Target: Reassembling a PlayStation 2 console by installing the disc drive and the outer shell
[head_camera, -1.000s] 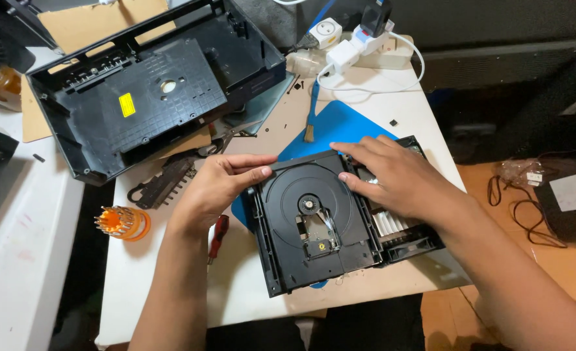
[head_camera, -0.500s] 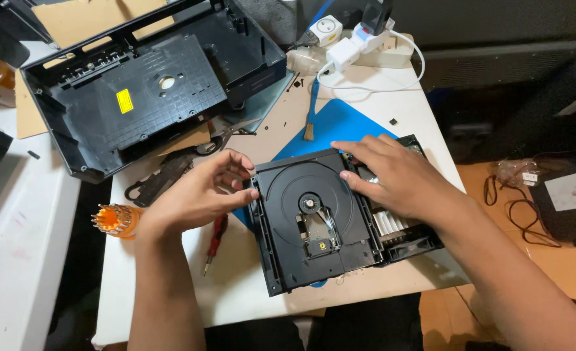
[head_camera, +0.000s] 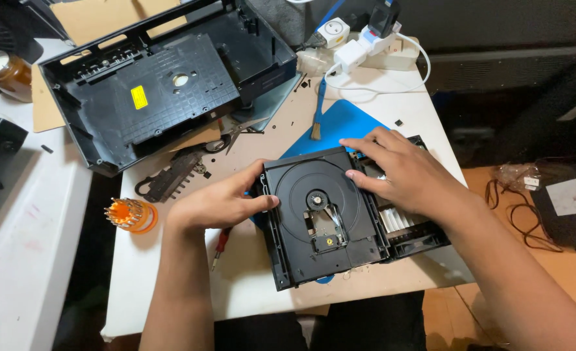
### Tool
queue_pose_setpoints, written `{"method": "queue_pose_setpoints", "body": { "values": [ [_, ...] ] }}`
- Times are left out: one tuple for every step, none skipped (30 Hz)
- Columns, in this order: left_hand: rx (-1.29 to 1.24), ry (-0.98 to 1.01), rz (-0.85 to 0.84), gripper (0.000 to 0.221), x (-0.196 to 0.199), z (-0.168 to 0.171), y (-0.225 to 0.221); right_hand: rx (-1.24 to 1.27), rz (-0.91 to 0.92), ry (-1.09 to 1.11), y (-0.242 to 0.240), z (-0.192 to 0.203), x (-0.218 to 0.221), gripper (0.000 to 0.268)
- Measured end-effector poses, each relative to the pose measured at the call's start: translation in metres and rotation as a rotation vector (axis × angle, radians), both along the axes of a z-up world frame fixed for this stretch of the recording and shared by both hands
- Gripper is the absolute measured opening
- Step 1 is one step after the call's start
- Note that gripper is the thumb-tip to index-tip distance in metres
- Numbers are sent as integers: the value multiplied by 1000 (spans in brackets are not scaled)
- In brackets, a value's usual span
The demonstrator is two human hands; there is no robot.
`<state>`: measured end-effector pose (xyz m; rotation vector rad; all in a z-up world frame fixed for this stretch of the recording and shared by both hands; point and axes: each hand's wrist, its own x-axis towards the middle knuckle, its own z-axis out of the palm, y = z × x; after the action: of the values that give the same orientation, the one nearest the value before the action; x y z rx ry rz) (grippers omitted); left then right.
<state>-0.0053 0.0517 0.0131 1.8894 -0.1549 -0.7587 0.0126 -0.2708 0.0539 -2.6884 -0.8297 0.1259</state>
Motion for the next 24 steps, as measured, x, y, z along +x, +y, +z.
{"method": "queue_pose_setpoints", "body": {
  "values": [
    [2, -3, 4, 54, 0, 0, -1, 2, 4, -3, 3, 1, 0, 49],
    [-30, -4, -7, 56, 0, 0, -1, -70, 60, -153, 6, 2, 0, 48],
    [-64, -2, -18, 57, -1, 0, -2, -144, 115, -299, 8, 3, -1, 47],
    [-64, -2, -14, 57, -5, 3, -3, -143, 119, -300, 17, 9, -3, 47],
    [-68, -82, -55, 55, -8, 7, -4, -87, 202, -260, 26, 14, -5, 48],
    [-72, -161, -95, 54, -11, 10, -5, -29, 284, -219, 35, 20, -7, 50],
    [-71, -164, -96, 54, -12, 16, -4, -29, 284, -222, 45, 20, -3, 50],
    [64, -117, -41, 55, -14, 22, -4, -31, 296, -199, 56, 20, 1, 44],
    [198, -65, 15, 56, -17, 26, -3, -34, 310, -171, 66, 18, 3, 39],
    [197, -64, 17, 56, -17, 22, 1, -35, 312, -170, 74, 13, 11, 39],
    [113, -70, 11, 65, -16, 19, 6, -61, 312, -72, 83, 8, 18, 43],
    [29, -77, 6, 73, -15, 16, 11, -88, 312, 26, 92, 3, 25, 48],
    [31, -80, 4, 73, -17, 24, 9, -86, 311, 23, 96, 4, 28, 48],
    [71, -52, 15, 83, -18, 32, 7, -39, 282, 188, 101, 6, 31, 47],
    [108, -20, 25, 93, -20, 38, 5, 6, 250, 357, 105, 6, 33, 47],
    [107, -19, 22, 93, -19, 40, 1, 5, 247, 357, 105, 8, 36, 47],
    [142, -29, 5, 97, -19, 42, -2, 10, 234, 374, 106, 9, 39, 47],
    [178, -38, -13, 101, -20, 43, -5, 15, 221, 392, 107, 10, 41, 48],
    [177, -36, -11, 101, -17, 32, -3, 14, 223, 394, 108, 9, 42, 48],
    [203, -64, -17, 99, -14, 21, -2, -12, 212, 370, 110, 7, 42, 47],
    [230, -93, -24, 98, -11, 11, -1, -38, 201, 345, 111, 7, 43, 45],
    [230, -92, -22, 98, -11, 10, -2, -38, 203, 345, 114, 6, 44, 45],
    [232, -95, -12, 99, -11, 9, -2, -65, 196, 331, 116, 5, 44, 46],
    [235, -97, -3, 100, -11, 8, -3, -92, 190, 317, 119, 4, 44, 47]
  ]
}}
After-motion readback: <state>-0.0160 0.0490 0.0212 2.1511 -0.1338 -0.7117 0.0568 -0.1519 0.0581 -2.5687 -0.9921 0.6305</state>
